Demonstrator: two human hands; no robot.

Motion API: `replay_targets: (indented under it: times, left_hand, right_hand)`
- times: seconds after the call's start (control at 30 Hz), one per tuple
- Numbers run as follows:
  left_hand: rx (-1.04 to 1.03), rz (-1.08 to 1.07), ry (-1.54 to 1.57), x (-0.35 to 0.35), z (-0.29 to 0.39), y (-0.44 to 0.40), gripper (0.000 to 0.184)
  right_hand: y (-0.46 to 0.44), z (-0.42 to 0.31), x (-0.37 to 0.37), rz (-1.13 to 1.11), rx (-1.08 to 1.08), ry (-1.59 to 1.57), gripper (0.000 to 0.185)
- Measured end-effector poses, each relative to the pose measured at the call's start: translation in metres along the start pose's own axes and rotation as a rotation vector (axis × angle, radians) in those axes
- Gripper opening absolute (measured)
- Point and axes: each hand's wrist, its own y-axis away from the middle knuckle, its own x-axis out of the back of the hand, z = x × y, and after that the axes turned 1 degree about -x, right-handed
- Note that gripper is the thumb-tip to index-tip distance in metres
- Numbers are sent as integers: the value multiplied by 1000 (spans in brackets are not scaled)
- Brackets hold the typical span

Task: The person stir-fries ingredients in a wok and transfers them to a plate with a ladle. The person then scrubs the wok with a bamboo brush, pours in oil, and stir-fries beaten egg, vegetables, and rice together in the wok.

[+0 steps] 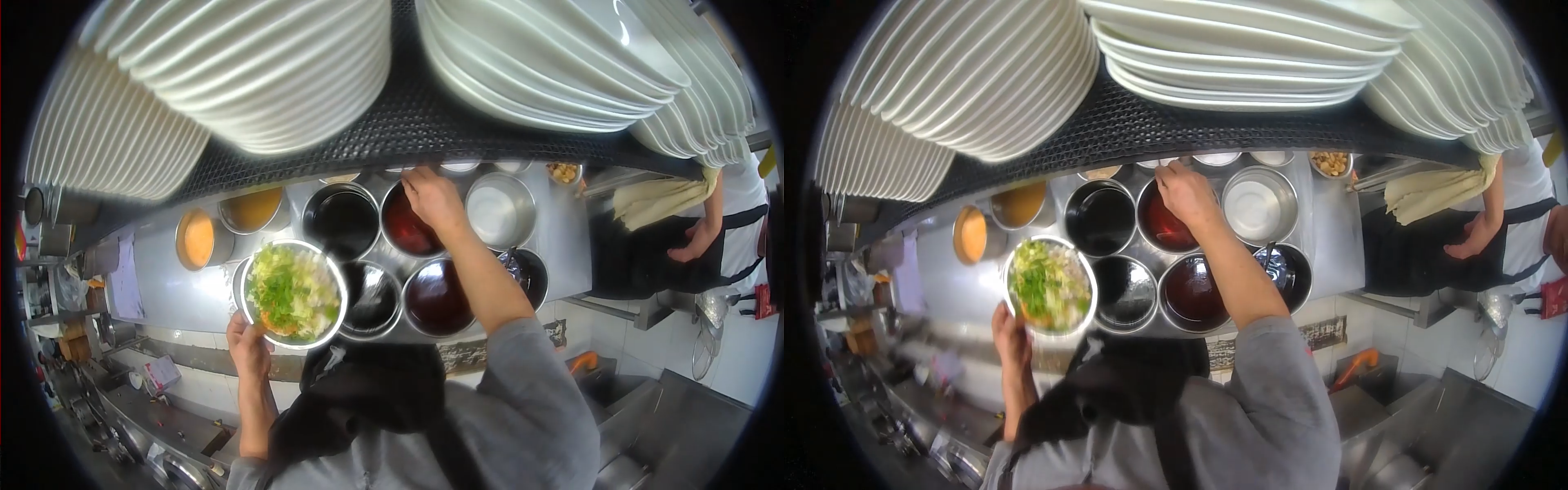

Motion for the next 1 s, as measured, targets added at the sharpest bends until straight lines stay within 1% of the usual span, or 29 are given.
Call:
replay_targets:
  times: [0.1, 0.17, 0.33, 0.4, 0.43, 0.47, 0.5, 0.57, 0.63, 0.67, 0.7, 0.8, 0.83, 0.87, 0.97, 1.0]
  left_hand:
    - [23, -10, -20, 0, 2, 3, 23]
    - [30, 32, -22, 0, 1, 2, 22]
    - [28, -10, -4, -8, 2, 2, 23]
    - [63, 20, -31, -12, 3, 3, 25]
    - [75, 16, -30, -8, 0, 1, 26]
    - [103, 6, -42, -10, 6, 3, 26]
    - [101, -4, -26, -5, 4, 2, 26]
    - [100, -10, -12, 2, 3, 2, 25]
    - [106, 4, -9, 4, -1, 2, 25]
    - [98, -5, -9, 8, -2, 2, 25]
    - [100, -18, -18, 11, -6, 1, 24]
    - [100, -18, -35, 6, -8, 0, 23]
    - [99, -17, -24, 5, -10, -1, 22]
    - [98, -17, -12, 3, -12, -1, 21]
    - [99, -12, -15, 10, -5, 1, 19]
    - [104, -2, -22, 10, -6, 1, 19]
  right_hand:
    - [3, 0, -2, 9, -1, -14, 14]
    - [3, -2, -1, 13, -9, -16, 15]
    - [-6, 6, -6, 75, -10, -18, 16]
    - [-13, 7, -6, 64, -185, 155, 20]
    - [-12, 41, -33, 134, -50, 273, 24]
    - [-15, 48, -32, 91, -8, 306, 27]
    - [-19, 40, -26, 91, -89, 234, 31]
    - [-40, 33, -16, -2, -76, 315, 39]
    - [-46, 56, -43, 184, 35, 352, 40]
    - [-49, 56, -44, 79, 8, 433, 36]
    - [-55, 61, -49, 317, 182, 385, 31]
    - [-50, 72, -56, 282, 147, 421, 33]
    - [-50, 110, -70, 277, 230, 561, 34]
    - [-49, 113, -68, 273, 231, 560, 34]
    - [-53, 95, -60, 318, 229, 576, 35]
    - [-53, 79, -49, 372, 248, 481, 33]
